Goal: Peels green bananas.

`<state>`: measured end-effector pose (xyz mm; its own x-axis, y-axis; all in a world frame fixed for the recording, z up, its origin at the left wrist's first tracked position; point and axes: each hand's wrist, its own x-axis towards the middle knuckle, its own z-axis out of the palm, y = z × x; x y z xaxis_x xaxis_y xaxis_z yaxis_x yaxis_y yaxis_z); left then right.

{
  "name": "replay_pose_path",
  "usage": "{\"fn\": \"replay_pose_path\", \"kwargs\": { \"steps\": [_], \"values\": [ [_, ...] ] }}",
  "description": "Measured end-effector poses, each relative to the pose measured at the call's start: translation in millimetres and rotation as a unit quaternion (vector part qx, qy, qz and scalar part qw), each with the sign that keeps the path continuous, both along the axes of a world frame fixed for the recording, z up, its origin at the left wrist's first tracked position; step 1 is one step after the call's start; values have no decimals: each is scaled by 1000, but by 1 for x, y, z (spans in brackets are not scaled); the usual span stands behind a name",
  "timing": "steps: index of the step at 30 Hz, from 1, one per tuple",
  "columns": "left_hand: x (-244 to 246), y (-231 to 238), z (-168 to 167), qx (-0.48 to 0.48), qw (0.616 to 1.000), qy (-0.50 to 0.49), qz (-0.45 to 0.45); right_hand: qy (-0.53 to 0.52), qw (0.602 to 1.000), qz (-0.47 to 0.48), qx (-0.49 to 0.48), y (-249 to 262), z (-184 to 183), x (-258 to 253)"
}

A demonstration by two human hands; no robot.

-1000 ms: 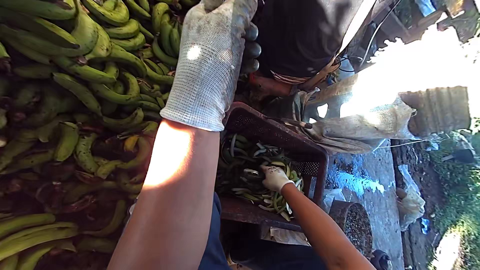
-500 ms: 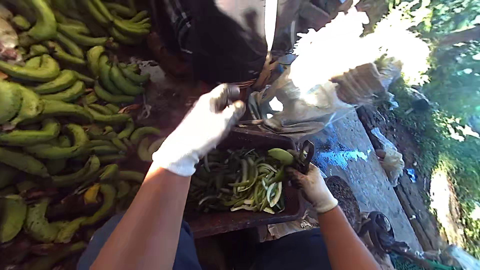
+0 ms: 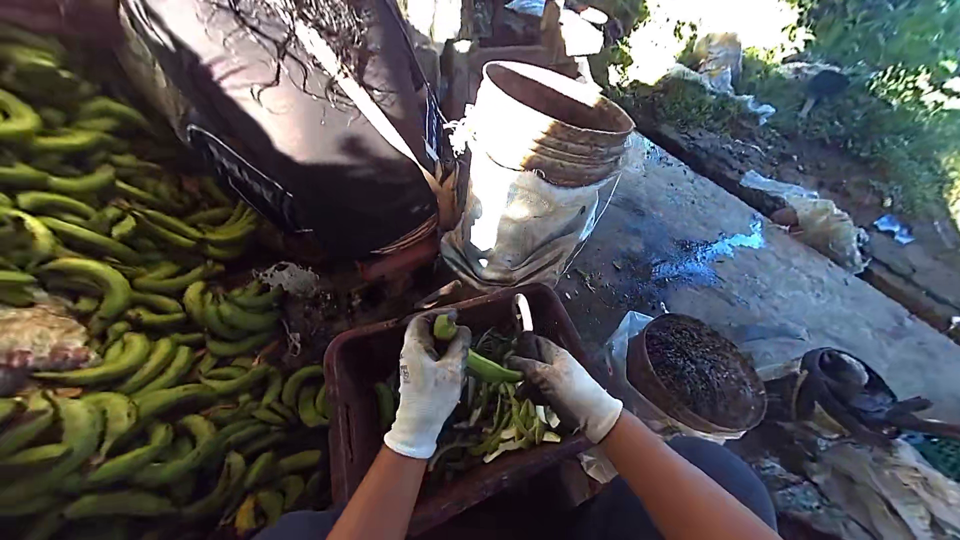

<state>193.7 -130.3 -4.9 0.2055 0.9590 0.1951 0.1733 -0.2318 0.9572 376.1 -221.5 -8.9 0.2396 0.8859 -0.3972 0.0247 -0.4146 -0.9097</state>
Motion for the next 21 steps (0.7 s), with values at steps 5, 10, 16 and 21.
{"fn": "replay_pose_path", "kwargs": {
  "steps": [5, 10, 16, 21],
  "values": [
    [5, 13, -7, 87, 988, 96, 87, -292, 941, -10, 172, -19, 3, -19],
    [10, 5, -7, 113, 987, 80, 83, -279, 944, 62, 163, -33, -1, -40],
    [-15, 19, 15, -11, 980, -190, 54, -190, 969, 158, 11, -24, -5, -35],
    [-27, 28, 19, -135, 939, -312, 43, -206, 933, 116, 272, -46, 1, -57]
  ]
}}
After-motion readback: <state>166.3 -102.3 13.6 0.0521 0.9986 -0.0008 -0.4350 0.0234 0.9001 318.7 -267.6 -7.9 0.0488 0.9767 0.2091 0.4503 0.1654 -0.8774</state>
